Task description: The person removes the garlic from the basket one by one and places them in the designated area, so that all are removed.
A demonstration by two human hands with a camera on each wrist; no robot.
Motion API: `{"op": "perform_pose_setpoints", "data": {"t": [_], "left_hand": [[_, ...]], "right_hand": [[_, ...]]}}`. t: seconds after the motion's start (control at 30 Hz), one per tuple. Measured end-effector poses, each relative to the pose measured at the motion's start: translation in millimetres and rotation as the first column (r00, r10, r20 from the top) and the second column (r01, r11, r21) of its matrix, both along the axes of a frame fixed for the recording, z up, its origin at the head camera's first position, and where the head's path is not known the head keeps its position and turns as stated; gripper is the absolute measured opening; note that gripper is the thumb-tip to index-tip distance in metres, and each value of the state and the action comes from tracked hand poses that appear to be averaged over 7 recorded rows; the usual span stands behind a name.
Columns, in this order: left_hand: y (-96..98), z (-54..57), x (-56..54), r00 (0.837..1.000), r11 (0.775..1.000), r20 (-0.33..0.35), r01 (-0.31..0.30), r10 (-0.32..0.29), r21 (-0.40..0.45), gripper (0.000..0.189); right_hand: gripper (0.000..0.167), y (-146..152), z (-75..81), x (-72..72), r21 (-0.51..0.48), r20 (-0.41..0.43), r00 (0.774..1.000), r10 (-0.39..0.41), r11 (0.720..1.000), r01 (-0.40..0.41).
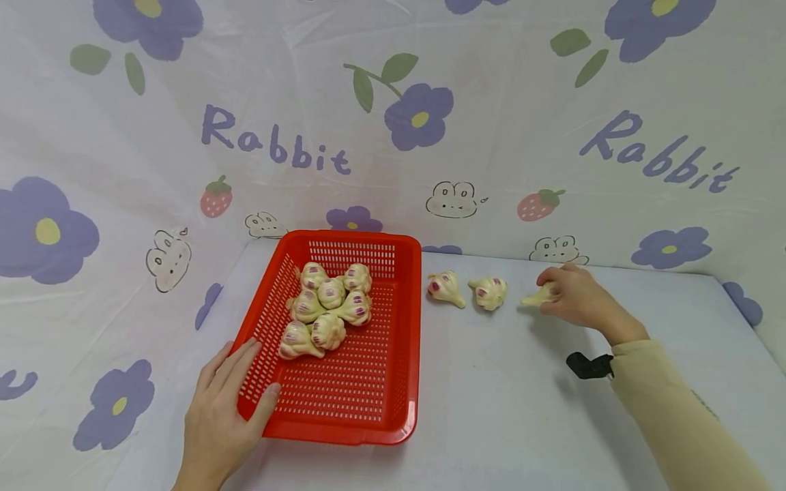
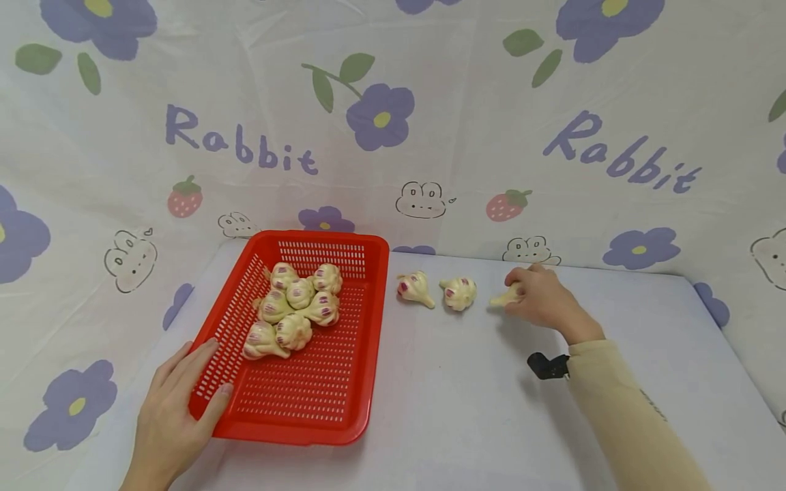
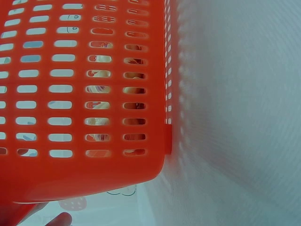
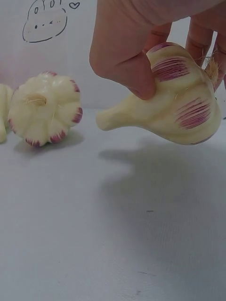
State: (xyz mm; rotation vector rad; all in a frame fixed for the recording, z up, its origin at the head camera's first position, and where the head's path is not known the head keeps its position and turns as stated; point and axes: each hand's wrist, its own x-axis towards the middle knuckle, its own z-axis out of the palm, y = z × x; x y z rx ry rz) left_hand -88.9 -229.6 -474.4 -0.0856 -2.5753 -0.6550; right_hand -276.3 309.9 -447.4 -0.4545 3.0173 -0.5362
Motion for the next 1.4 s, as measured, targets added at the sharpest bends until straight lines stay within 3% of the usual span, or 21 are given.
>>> {"op": "perform_pose_setpoints", "data": {"t": [0.8, 1.4], "left_hand": [[2.7, 4.3, 1.5, 1.0, 1.0, 0.004, -0.005, 0.005, 0.003, 0.067], [4.1, 7.5, 2.1, 1.0, 1.0, 0.007, -0.004, 0.004, 0.011, 0.067]], "right_hand": [[0.043, 2, -12.4, -7.9, 0.019, 0.035, 0.999, 0.027, 0.999, -0.028], [0.043, -1, -7.4, -7.8, 0.002, 0.043, 0.999, 0.022, 1.0, -0.022]]}}
